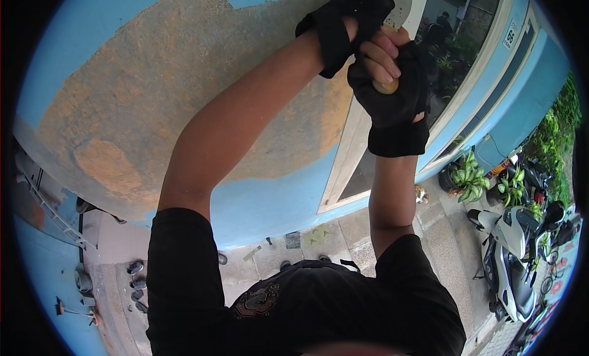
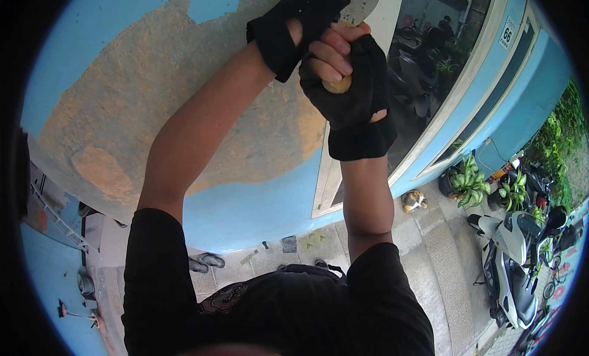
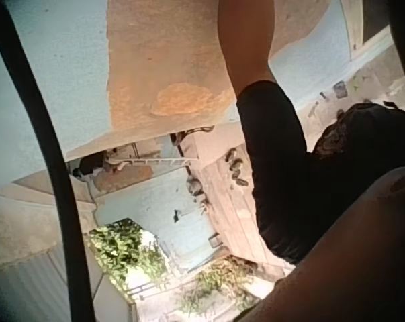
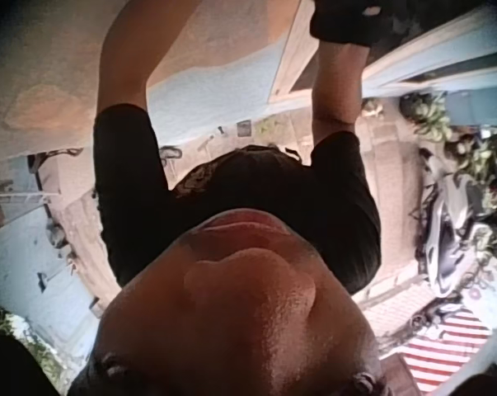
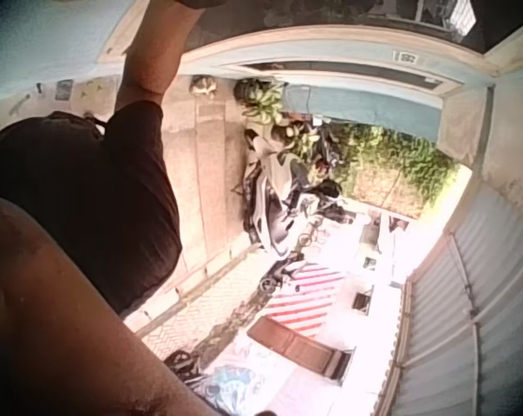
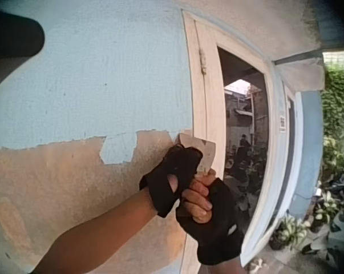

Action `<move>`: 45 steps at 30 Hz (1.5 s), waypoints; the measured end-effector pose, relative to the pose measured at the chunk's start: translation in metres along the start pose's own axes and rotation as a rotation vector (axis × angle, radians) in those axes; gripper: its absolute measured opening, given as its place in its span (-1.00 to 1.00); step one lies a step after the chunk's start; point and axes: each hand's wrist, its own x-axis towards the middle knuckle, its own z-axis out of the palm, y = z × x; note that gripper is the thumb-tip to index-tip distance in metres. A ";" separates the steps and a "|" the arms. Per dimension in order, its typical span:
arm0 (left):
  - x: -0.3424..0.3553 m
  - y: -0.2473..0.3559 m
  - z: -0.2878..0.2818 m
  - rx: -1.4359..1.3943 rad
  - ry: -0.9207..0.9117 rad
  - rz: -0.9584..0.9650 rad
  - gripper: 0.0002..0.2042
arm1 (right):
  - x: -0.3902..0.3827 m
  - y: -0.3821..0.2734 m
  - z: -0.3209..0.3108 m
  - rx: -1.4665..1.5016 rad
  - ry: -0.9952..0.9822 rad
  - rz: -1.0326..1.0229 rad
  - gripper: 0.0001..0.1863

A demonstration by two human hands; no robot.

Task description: The person scrapes loose paint from a house exterior wall using a putty knife.

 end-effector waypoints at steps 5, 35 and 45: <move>-0.001 0.005 0.006 0.231 0.089 0.178 -0.69 | 0.000 -0.001 -0.002 0.059 -0.010 0.017 -0.80; 0.008 -0.001 -0.006 0.255 0.086 -0.100 -0.68 | 0.001 0.004 -0.010 0.065 -0.008 -0.001 -0.81; 0.008 -0.004 -0.006 0.245 0.087 0.008 -0.64 | 0.003 0.008 -0.005 0.027 -0.041 0.016 -0.81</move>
